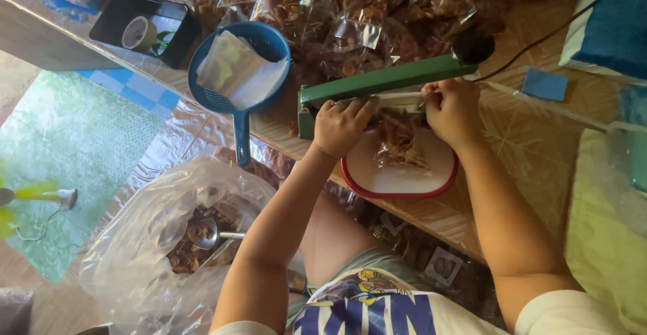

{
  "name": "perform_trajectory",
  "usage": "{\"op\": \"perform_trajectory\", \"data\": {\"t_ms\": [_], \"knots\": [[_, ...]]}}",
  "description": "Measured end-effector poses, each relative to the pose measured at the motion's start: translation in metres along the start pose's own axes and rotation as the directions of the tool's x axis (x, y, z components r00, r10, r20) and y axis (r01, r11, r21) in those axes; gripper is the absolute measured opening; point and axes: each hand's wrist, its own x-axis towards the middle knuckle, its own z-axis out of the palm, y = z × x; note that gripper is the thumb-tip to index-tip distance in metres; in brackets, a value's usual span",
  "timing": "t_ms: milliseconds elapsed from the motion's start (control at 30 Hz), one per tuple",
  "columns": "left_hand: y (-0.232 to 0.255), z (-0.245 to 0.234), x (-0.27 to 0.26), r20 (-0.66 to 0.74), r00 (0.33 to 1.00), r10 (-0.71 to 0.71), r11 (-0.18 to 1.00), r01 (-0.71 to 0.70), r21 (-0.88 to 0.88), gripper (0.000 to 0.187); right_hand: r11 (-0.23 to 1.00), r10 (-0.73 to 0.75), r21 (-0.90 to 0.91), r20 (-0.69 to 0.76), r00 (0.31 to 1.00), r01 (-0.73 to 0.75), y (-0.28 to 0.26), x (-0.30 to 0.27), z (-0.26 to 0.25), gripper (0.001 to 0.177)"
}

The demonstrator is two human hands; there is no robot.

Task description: Scooping snacks from a large bulk container into small plastic bags and sealing them using a manual heat sealer.

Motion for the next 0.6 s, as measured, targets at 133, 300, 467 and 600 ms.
{"op": "perform_trajectory", "data": {"t_ms": [133, 300, 467, 600], "knots": [[0.008, 0.0, 0.0, 0.067, 0.997, -0.025, 0.999, 0.022, 0.038, 0.016, 0.999, 0.023, -0.026, 0.049, 0.999, -0.022, -0.003, 0.001, -0.003, 0.01], [0.02, 0.003, -0.001, 0.14, 0.988, -0.064, 0.978, 0.034, 0.207, 0.023, 0.979, 0.104, -0.19, 0.142, 0.984, -0.076, 0.004, -0.002, 0.007, 0.012], [0.027, 0.006, 0.003, 0.163, 0.982, -0.099, 0.961, 0.052, 0.271, 0.024, 0.972, 0.181, -0.186, 0.199, 0.963, -0.144, 0.009, -0.002, 0.012, 0.014], [0.027, 0.015, -0.004, 0.202, 0.972, -0.124, 0.951, 0.058, 0.305, 0.02, 0.953, 0.291, -0.165, 0.276, 0.916, -0.253, 0.001, 0.006, 0.001, 0.019]]}}
